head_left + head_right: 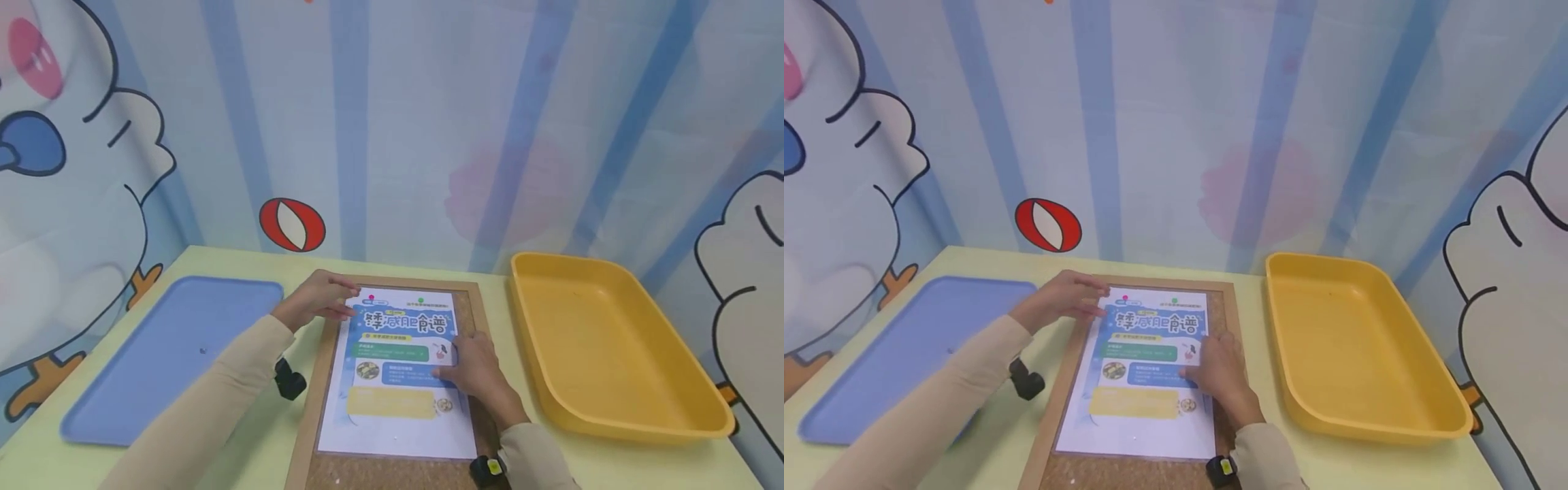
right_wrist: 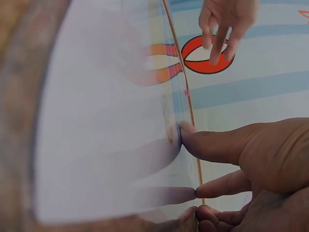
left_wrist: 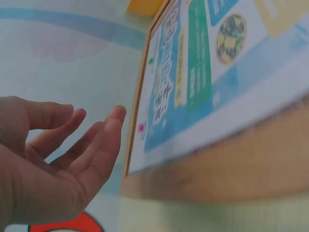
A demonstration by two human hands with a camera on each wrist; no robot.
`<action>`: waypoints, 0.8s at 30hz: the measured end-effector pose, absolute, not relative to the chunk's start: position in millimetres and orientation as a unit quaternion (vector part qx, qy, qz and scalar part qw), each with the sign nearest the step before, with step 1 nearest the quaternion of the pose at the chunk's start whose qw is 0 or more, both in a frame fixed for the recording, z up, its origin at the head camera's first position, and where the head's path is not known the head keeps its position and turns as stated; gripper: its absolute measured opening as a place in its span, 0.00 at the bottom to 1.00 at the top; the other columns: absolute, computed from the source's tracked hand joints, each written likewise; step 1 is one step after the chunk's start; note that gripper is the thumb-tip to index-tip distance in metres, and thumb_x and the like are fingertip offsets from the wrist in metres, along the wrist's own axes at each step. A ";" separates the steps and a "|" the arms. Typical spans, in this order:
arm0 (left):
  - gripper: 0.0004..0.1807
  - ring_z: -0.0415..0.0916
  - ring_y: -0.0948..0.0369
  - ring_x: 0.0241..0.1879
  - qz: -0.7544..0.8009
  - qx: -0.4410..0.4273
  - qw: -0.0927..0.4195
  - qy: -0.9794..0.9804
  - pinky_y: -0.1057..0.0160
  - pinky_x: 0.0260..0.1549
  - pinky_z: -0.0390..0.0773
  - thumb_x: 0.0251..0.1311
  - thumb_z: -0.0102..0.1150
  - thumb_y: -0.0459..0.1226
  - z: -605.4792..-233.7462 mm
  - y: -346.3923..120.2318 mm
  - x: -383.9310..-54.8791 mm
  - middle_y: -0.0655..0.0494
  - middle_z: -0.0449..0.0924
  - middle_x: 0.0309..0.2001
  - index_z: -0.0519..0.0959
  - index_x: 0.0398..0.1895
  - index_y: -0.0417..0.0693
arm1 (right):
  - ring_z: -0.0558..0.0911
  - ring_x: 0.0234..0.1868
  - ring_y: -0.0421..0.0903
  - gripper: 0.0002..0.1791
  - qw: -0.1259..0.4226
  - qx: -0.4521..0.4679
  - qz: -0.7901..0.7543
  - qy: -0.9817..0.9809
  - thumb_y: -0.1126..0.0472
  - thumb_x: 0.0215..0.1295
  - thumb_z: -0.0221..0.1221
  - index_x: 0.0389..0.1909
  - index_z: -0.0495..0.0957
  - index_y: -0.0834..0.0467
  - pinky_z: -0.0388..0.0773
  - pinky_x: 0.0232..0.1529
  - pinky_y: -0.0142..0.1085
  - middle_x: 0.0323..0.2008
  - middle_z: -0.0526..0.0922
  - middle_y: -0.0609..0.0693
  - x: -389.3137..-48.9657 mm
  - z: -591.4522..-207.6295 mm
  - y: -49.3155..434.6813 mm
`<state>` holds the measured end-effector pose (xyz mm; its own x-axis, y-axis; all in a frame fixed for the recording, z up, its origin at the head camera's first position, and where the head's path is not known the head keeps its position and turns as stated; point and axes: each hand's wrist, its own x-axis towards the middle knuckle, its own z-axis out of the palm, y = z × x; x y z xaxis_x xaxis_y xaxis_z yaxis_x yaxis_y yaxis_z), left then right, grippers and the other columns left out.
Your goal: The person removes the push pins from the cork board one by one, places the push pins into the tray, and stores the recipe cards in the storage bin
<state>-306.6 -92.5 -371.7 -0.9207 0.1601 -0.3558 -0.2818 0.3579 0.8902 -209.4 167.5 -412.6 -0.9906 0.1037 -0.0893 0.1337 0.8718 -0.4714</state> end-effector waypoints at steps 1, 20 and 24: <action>0.18 0.88 0.54 0.38 0.566 -0.041 0.198 0.799 0.64 0.38 0.85 0.70 0.57 0.37 -373.1 -83.1 -310.4 0.39 0.78 0.61 0.78 0.60 0.41 | 0.75 0.46 0.53 0.41 0.031 0.064 -0.248 0.966 0.59 0.51 0.76 0.65 0.71 0.67 0.78 0.42 0.41 0.46 0.72 0.60 -209.5 -412.7 167.9; 0.11 0.84 0.58 0.24 0.510 -0.066 0.204 0.833 0.66 0.28 0.84 0.66 0.58 0.30 -386.6 31.7 -355.5 0.41 0.84 0.47 0.82 0.49 0.36 | 0.73 0.48 0.54 0.54 0.051 0.077 -0.275 0.957 0.57 0.50 0.77 0.75 0.58 0.63 0.77 0.47 0.46 0.48 0.70 0.60 -212.9 -414.3 173.0; 0.11 0.84 0.57 0.22 0.490 -0.078 0.192 0.847 0.65 0.24 0.83 0.64 0.61 0.30 -388.1 43.7 -363.7 0.40 0.86 0.39 0.80 0.48 0.34 | 0.73 0.48 0.54 0.51 0.051 0.079 -0.278 0.956 0.57 0.50 0.76 0.73 0.61 0.63 0.77 0.47 0.45 0.49 0.70 0.60 -213.9 -413.2 174.9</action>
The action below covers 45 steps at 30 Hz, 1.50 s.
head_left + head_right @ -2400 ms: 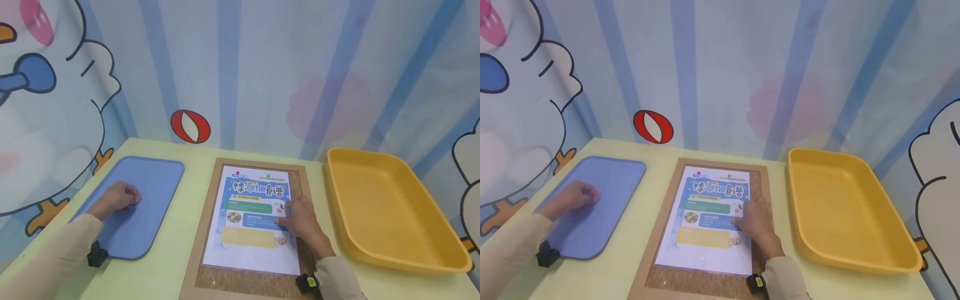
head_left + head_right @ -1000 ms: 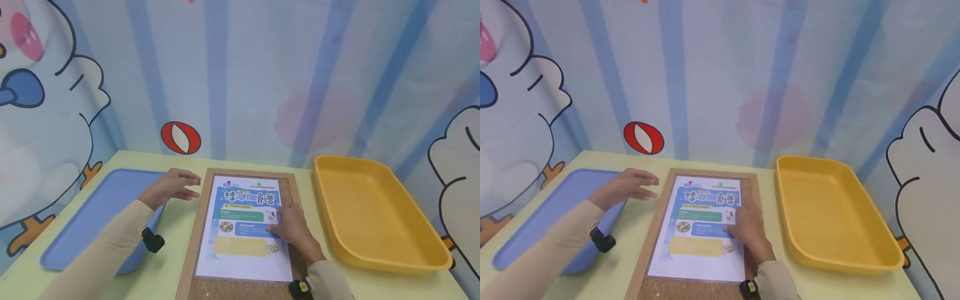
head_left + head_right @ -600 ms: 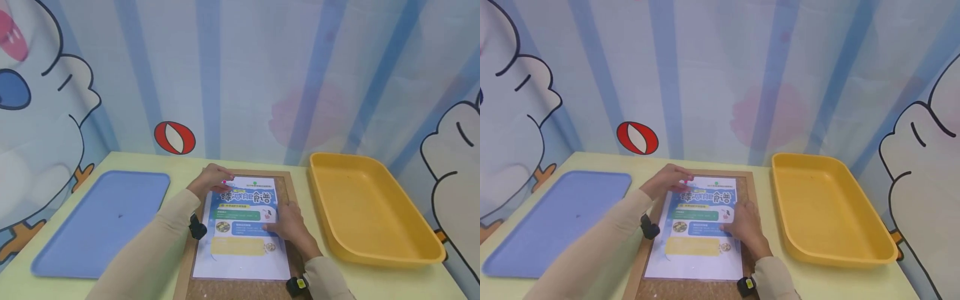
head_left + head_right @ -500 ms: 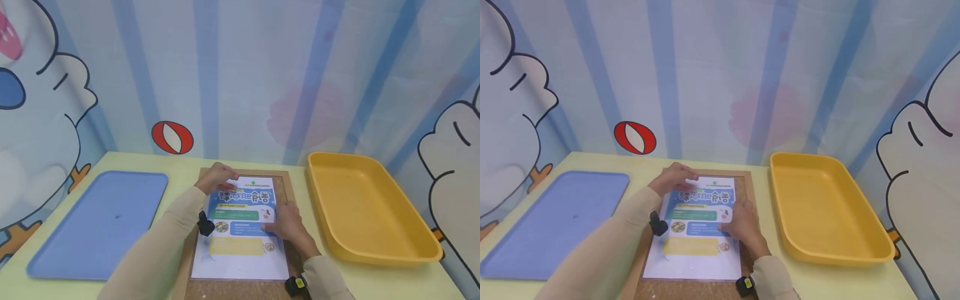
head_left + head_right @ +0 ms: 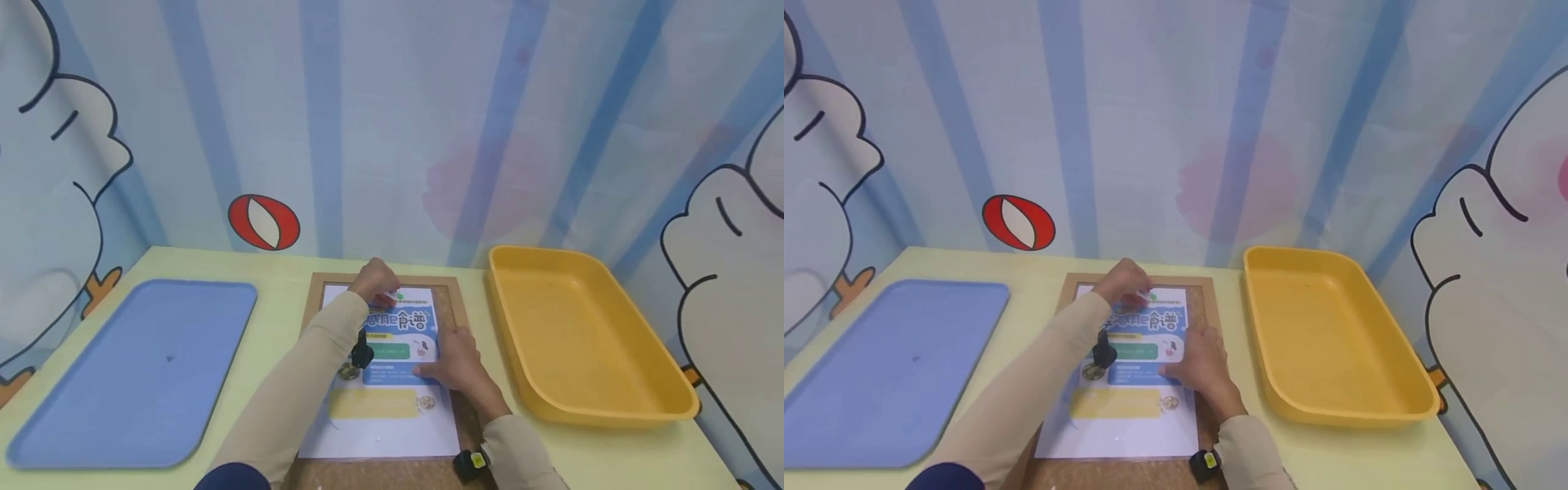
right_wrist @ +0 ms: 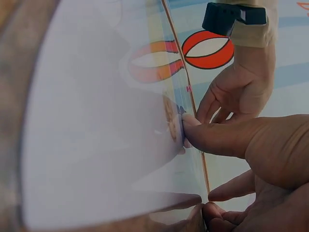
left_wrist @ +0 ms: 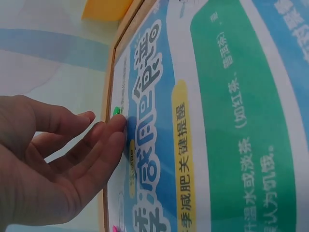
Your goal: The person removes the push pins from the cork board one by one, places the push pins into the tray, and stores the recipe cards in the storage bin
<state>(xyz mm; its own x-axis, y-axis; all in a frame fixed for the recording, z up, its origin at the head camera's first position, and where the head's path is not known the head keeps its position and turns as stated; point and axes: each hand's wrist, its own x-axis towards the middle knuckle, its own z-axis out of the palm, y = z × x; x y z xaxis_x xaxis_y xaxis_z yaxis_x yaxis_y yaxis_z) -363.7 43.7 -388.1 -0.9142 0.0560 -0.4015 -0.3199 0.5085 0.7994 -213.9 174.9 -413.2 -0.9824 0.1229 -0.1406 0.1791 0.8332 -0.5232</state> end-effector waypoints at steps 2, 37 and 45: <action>0.11 0.83 0.57 0.22 0.478 -0.074 0.190 0.854 0.65 0.23 0.82 0.64 0.61 0.29 -388.0 45.5 -366.2 0.41 0.86 0.35 0.80 0.47 0.33 | 0.73 0.48 0.54 0.49 0.050 0.080 -0.278 0.956 0.58 0.51 0.76 0.72 0.62 0.64 0.78 0.48 0.46 0.49 0.70 0.60 -214.7 -412.1 174.0; 0.15 0.74 0.50 0.37 0.263 0.087 0.055 0.959 0.57 0.35 0.74 0.57 0.58 0.30 -394.4 65.8 -365.4 0.42 0.81 0.44 0.78 0.49 0.38 | 0.71 0.48 0.54 0.55 0.034 0.080 -0.274 0.958 0.58 0.48 0.78 0.74 0.59 0.65 0.75 0.45 0.45 0.48 0.70 0.61 -215.6 -404.9 171.2; 0.17 0.75 0.49 0.37 0.276 0.084 0.054 0.956 0.53 0.38 0.78 0.55 0.62 0.31 -400.1 65.9 -360.1 0.42 0.81 0.44 0.78 0.49 0.37 | 0.71 0.49 0.54 0.53 0.043 0.093 -0.282 0.954 0.57 0.48 0.78 0.73 0.61 0.64 0.76 0.46 0.45 0.49 0.70 0.60 -212.9 -408.4 172.5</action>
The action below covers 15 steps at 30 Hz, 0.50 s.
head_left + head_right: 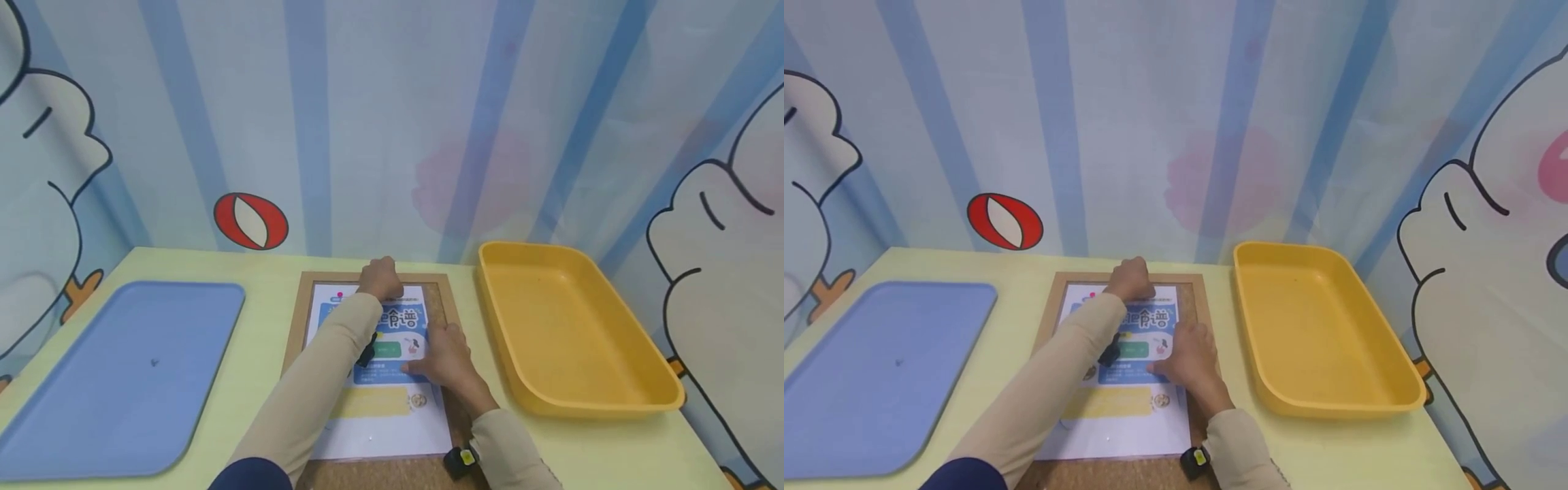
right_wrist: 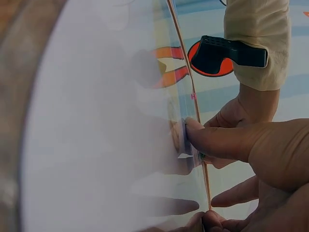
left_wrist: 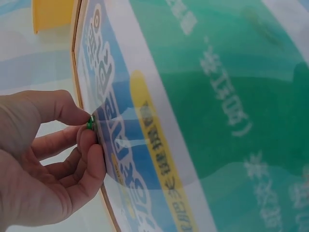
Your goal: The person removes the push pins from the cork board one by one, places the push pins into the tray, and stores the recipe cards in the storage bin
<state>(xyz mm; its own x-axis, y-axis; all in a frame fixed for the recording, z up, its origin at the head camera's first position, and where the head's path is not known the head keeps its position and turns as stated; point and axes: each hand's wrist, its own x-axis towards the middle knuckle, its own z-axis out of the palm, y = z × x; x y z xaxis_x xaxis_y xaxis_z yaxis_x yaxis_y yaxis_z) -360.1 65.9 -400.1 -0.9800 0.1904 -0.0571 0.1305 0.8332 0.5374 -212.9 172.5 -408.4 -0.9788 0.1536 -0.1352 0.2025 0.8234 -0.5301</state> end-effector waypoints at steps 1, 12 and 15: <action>0.16 0.75 0.49 0.36 0.274 0.083 0.054 0.956 0.53 0.38 0.78 0.55 0.63 0.32 -400.1 66.1 -359.6 0.42 0.81 0.43 0.79 0.48 0.37 | 0.71 0.49 0.54 0.52 0.044 0.095 -0.283 0.953 0.57 0.48 0.78 0.72 0.62 0.64 0.76 0.46 0.45 0.48 0.70 0.60 -213.0 -408.8 172.5; 0.18 0.77 0.51 0.35 0.291 0.060 0.072 0.952 0.55 0.36 0.79 0.54 0.67 0.36 -402.1 61.8 -364.6 0.45 0.82 0.39 0.79 0.47 0.38 | 0.73 0.48 0.54 0.46 0.043 0.114 -0.303 0.945 0.57 0.45 0.79 0.67 0.70 0.62 0.76 0.45 0.45 0.47 0.71 0.59 -217.6 -411.4 173.1; 0.18 0.77 0.51 0.36 0.294 0.059 0.078 0.951 0.56 0.35 0.78 0.54 0.67 0.36 -400.6 60.4 -363.5 0.45 0.81 0.39 0.78 0.47 0.38 | 0.72 0.48 0.54 0.44 0.037 0.120 -0.303 0.945 0.56 0.46 0.79 0.65 0.71 0.62 0.74 0.44 0.45 0.45 0.72 0.58 -219.2 -412.8 172.6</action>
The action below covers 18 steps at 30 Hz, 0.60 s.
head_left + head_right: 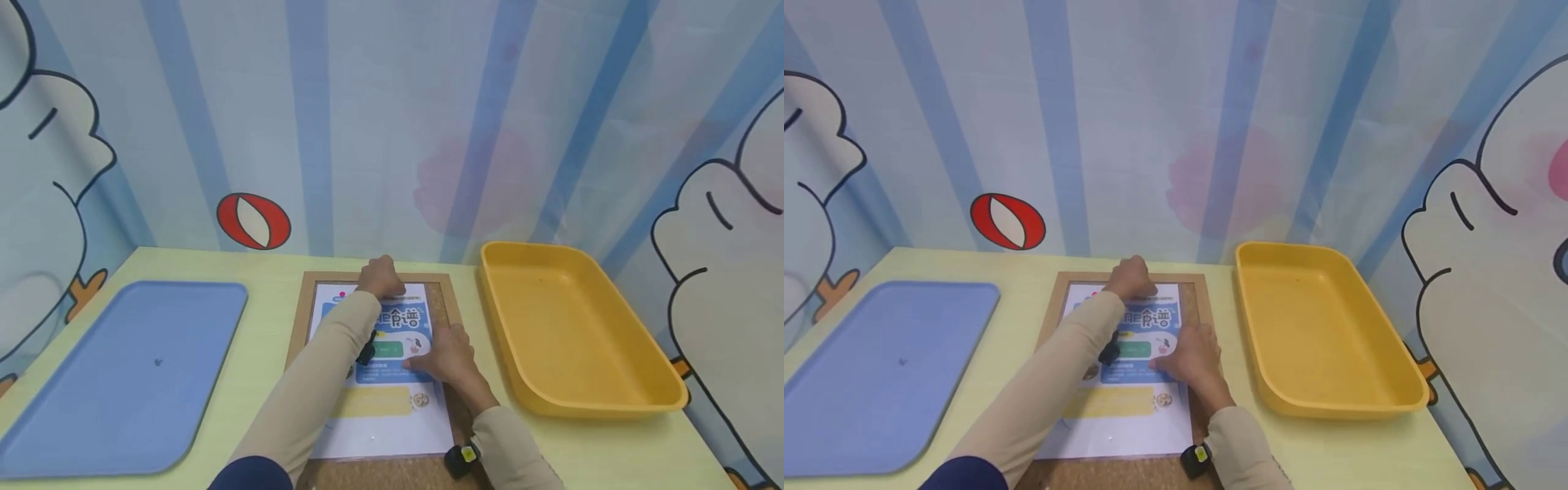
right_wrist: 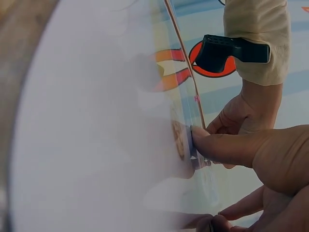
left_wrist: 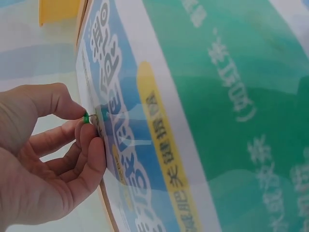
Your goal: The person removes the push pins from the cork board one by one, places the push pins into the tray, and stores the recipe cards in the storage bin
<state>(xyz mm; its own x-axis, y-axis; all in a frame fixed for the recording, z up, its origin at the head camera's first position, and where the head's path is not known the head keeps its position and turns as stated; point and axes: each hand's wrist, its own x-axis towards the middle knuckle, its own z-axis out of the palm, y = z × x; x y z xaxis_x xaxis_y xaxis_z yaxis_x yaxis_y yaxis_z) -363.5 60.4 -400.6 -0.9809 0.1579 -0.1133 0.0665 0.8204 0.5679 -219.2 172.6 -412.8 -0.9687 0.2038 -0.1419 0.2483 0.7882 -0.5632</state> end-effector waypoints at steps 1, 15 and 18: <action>0.18 0.76 0.51 0.35 0.295 0.059 0.080 0.950 0.56 0.35 0.77 0.55 0.67 0.36 -400.3 60.2 -363.1 0.45 0.81 0.39 0.79 0.47 0.38 | 0.72 0.47 0.54 0.43 0.035 0.123 -0.302 0.945 0.56 0.45 0.79 0.64 0.73 0.62 0.74 0.44 0.44 0.44 0.72 0.57 -219.5 -413.3 172.5; 0.10 0.74 0.55 0.27 0.301 0.069 0.083 0.948 0.62 0.24 0.71 0.55 0.66 0.34 -399.6 59.5 -364.6 0.48 0.78 0.30 0.79 0.38 0.38 | 0.75 0.43 0.53 0.41 0.034 0.141 -0.289 0.946 0.55 0.45 0.79 0.59 0.73 0.66 0.76 0.42 0.44 0.42 0.72 0.58 -222.2 -411.4 174.6; 0.11 0.74 0.54 0.28 0.296 0.073 0.081 0.949 0.62 0.25 0.71 0.55 0.66 0.35 -397.4 58.4 -362.4 0.47 0.79 0.31 0.79 0.39 0.38 | 0.75 0.43 0.54 0.41 0.032 0.144 -0.292 0.945 0.55 0.45 0.79 0.59 0.73 0.66 0.77 0.43 0.45 0.42 0.73 0.59 -222.2 -411.5 174.6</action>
<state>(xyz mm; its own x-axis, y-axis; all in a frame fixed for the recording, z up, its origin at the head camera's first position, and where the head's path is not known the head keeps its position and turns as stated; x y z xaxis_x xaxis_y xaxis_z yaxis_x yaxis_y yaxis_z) -362.4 58.4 -397.4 -0.9763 0.1861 -0.1103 0.0902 0.8137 0.5743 -222.2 174.6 -411.5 -0.9565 0.2539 -0.1436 0.2906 0.7884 -0.5422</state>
